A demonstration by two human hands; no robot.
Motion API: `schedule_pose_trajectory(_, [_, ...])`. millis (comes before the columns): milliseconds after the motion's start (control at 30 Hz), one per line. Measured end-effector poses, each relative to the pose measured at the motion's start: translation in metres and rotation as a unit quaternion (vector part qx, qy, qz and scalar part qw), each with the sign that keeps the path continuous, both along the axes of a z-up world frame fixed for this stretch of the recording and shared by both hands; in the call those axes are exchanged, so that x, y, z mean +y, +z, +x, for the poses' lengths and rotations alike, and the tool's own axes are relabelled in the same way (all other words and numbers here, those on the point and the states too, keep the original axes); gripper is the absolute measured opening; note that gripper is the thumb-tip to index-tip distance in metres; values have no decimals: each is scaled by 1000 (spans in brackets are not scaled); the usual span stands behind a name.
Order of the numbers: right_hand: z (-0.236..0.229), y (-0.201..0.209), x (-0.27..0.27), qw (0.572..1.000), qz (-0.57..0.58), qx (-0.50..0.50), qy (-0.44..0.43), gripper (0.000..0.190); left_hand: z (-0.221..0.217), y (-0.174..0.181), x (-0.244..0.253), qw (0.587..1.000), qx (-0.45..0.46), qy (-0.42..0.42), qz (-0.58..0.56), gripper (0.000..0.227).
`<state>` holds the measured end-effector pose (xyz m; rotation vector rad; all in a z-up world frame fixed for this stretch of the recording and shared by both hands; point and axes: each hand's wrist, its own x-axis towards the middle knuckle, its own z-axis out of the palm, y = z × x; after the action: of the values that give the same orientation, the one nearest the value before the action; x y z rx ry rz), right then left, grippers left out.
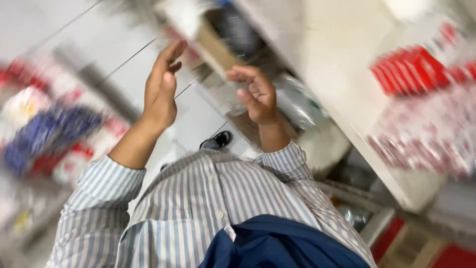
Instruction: The person repeatedly picks up packs of plastic bags and small boxes from the floor and places them onto a shelf. The person handles the items one at a time, moving between the floor and the shelf throughout the clip.
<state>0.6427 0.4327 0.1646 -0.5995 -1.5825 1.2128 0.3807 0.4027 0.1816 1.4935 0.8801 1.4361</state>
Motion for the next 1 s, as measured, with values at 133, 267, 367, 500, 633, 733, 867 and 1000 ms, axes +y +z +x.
schedule_pose_trajectory(133, [-102,-12,-26,990,-43,5,134,46,-96,-24,-95,984,-21,173,-46,58])
schedule_pose_trajectory(267, [-181,-13,-59,964,-46,-22,260,42,-164,-33,-185,949,-103,294,-52,54])
schedule_pose_trajectory(367, [-237,-12,-77,939,-34,-36,340,40,-200,-36,-247,924,-88,372,-7,52])
schedule_pose_trajectory(500, [-297,-20,-101,900,-24,-76,428,39,-218,-60,-312,876,-107,469,23,48])
schedule_pose_trajectory(633, [-348,-52,-113,854,-22,-146,499,37,-216,-95,-358,817,-163,553,-25,48])
schedule_pose_trajectory(733, [-396,-99,-119,827,3,-210,522,36,-212,-119,-379,774,-183,603,-56,48])
schedule_pose_trajectory(867, [-458,-193,-121,778,63,-324,534,37,-215,-144,-388,710,-196,663,-135,45])
schedule_pose_trajectory(1000, [-515,-315,-117,686,115,-455,556,37,-234,-169,-377,669,-193,691,-194,44])
